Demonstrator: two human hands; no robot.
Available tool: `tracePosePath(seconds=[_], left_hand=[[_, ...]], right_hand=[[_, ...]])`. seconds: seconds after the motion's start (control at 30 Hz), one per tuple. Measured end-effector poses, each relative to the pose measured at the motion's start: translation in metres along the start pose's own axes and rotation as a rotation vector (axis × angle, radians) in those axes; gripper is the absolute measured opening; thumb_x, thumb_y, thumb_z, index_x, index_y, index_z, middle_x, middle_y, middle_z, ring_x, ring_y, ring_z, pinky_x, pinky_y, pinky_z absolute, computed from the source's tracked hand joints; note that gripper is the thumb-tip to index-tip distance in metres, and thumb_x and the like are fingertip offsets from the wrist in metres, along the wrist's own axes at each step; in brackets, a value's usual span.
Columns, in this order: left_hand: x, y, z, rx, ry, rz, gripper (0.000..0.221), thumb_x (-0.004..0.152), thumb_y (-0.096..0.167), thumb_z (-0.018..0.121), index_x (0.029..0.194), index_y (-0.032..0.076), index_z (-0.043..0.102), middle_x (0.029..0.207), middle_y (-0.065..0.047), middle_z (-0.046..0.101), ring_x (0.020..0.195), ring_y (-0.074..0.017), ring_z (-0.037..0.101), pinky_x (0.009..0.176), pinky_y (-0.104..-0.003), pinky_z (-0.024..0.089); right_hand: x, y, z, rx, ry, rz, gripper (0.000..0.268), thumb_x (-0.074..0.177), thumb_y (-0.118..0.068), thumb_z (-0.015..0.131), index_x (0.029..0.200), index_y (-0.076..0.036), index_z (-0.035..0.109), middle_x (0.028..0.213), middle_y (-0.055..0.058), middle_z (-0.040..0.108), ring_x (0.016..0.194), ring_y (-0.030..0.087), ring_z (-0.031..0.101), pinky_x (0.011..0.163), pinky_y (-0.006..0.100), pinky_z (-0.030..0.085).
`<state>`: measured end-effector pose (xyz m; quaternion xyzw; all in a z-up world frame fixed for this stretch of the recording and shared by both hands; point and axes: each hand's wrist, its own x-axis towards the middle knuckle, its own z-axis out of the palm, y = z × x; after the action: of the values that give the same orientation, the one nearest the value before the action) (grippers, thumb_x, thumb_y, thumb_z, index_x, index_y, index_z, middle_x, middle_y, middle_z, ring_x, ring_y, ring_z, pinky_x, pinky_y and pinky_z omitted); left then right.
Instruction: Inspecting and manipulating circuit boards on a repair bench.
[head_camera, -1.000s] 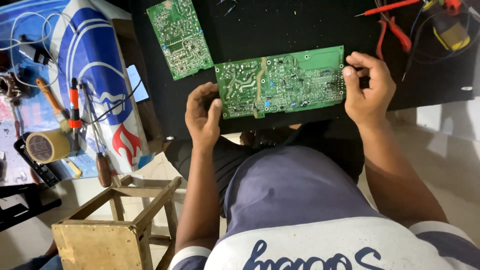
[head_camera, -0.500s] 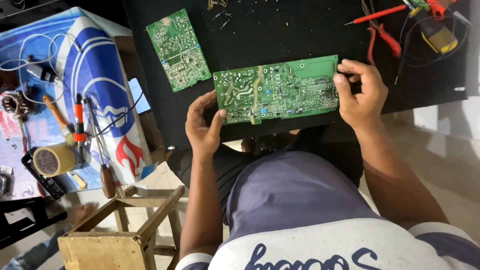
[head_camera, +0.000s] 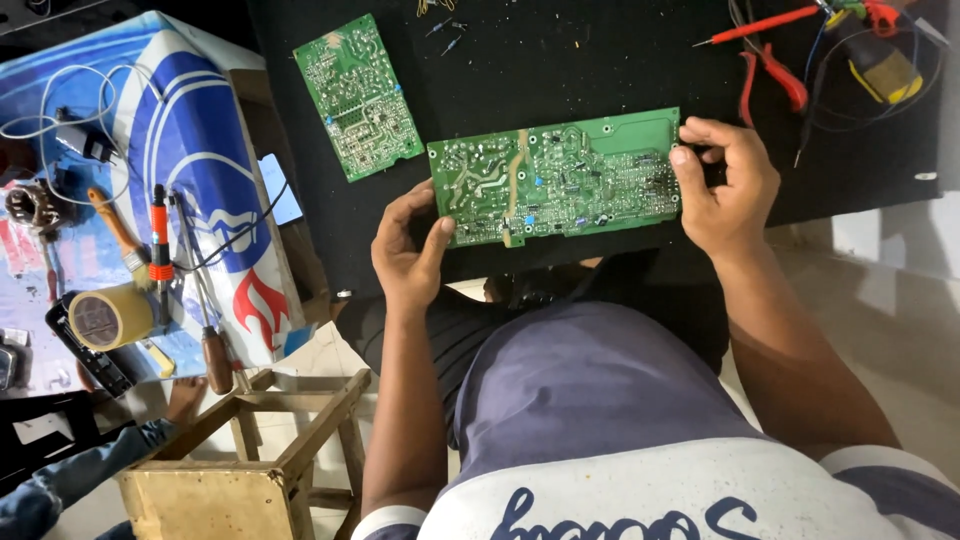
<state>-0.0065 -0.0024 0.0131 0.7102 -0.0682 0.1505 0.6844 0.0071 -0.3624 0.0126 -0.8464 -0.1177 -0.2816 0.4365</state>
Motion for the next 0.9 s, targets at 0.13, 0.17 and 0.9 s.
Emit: tracePosePath(seconds=[0.13,0.17,0.9], left_hand=[[0.0,0.001,0.001,0.013,-0.006,-0.002,0.034,0.091,0.003,0.082,0.119,-0.006,0.066,0.121,-0.024,0.069,0.124,-0.0374,0.066,0.103,-0.047,0.054],[0.0,0.003,-0.001,0.012,-0.007,-0.002,0.034,0.091,0.003,0.082,0.119,-0.006,0.066,0.121,-0.024,0.069,0.124,-0.0374,0.066,0.103,-0.047,0.054],[-0.002,-0.007,-0.005,0.053,-0.014,-0.037,0.031,0.087,0.002,0.082,0.115,-0.005,0.07,0.123,-0.028,0.07,0.121,-0.0391,0.067,0.105,-0.049,0.05]], right_hand=[[-0.001,0.002,0.0,-0.006,-0.009,0.007,0.023,0.106,-0.003,0.078,0.124,0.01,0.073,0.107,0.018,0.074,0.097,0.033,0.072,0.077,0.036,0.055],[-0.001,0.0,-0.001,-0.007,-0.008,0.007,0.023,0.106,-0.003,0.078,0.124,0.01,0.073,0.107,0.018,0.074,0.097,0.033,0.072,0.077,0.036,0.055],[0.001,-0.005,0.008,-0.134,0.11,0.107,0.02,0.093,-0.011,0.081,0.112,-0.006,0.077,0.098,0.008,0.075,0.089,0.029,0.072,0.074,0.036,0.061]])
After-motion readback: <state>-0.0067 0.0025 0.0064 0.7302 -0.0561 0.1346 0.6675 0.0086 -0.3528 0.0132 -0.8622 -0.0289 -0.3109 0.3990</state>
